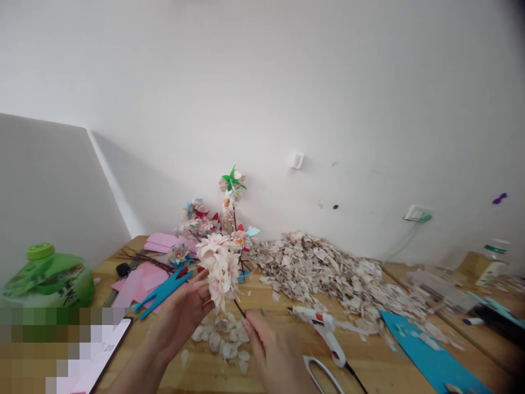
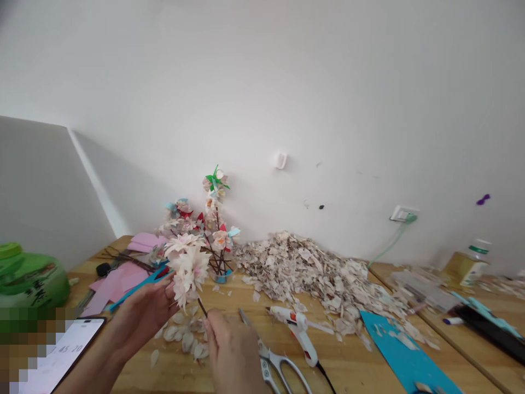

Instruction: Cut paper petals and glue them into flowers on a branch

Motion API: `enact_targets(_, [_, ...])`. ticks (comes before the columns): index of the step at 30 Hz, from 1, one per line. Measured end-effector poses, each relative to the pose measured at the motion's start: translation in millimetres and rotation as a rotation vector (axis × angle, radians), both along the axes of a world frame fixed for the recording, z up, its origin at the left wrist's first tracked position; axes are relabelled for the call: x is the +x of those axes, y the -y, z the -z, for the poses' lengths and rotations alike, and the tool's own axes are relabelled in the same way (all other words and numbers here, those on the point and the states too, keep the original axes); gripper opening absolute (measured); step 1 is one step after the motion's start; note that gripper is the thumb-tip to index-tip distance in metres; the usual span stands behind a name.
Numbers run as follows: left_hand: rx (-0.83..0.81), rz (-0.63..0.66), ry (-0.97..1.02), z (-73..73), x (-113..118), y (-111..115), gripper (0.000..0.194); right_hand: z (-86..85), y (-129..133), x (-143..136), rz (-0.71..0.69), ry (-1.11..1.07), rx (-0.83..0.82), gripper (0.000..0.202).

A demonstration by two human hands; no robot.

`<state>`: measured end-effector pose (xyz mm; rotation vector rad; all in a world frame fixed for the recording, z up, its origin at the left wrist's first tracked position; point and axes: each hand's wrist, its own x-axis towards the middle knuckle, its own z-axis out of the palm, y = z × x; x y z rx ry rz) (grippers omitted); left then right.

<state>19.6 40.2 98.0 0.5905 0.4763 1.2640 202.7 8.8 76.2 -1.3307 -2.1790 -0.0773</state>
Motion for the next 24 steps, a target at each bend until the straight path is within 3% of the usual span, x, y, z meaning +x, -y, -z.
enact_targets(6, [-0.038,-0.018,0.027,4.1,-1,-2,0.015,2.9,-2,0,0.004,0.010,0.001,0.028])
enact_targets(13, [-0.009,0.086,0.131,3.5,0,-3,0.017,6.2,-8,1,-0.018,-0.007,-0.008,0.026])
enact_targets(24, [-0.026,0.038,0.082,13.1,0,-7,0.017,11.4,-13,-1,0.002,0.022,0.035,0.031])
